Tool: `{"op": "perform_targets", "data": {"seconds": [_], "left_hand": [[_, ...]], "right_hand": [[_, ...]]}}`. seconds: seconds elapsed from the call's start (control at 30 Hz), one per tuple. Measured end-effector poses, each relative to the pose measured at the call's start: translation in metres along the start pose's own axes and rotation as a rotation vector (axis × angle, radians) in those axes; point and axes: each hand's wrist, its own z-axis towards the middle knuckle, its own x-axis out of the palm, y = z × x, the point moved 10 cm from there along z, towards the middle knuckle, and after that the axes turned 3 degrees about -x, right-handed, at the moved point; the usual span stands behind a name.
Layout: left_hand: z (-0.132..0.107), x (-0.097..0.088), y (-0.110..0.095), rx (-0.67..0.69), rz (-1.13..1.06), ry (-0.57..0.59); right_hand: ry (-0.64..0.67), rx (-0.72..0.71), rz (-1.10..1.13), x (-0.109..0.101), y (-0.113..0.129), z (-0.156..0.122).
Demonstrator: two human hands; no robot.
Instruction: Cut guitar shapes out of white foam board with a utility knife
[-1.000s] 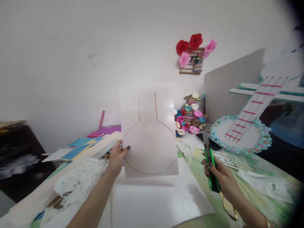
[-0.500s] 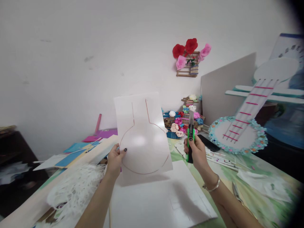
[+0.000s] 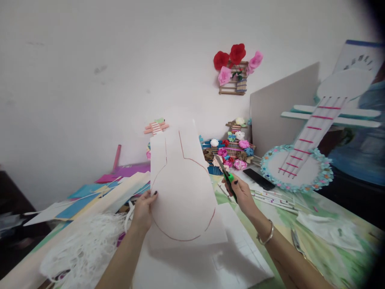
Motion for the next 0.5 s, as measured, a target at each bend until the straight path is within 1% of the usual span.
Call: {"op": "perform_targets", "data": {"seconds": [0.1,0.23,0.3,0.4,0.5], "left_hand": [[-0.003,0.006,0.004,-0.019,0.008,0.020],[-0.010,0.016,0.013,-0.070,0.042,0.050],[-0.014,0.023,0.020,-0.118,0.079,0.083],[-0.021,0.033,0.030,-0.183,0.145,0.164],[-0.024,0.038,0.035,-0.198,0.175,0.216]], "right_hand": [[-0.012,0.031,0.027,0.003,-0.003,-0.001],[-0.077,0.104,0.107,0.003,-0.006,-0.001],[-0.112,0.132,0.141,0.000,-0.003,-0.001],[-0.166,0.149,0.153,-0.008,0.001,-0.002],[-0.214,0.153,0.120,-0.017,0.003,-0.002]]}}
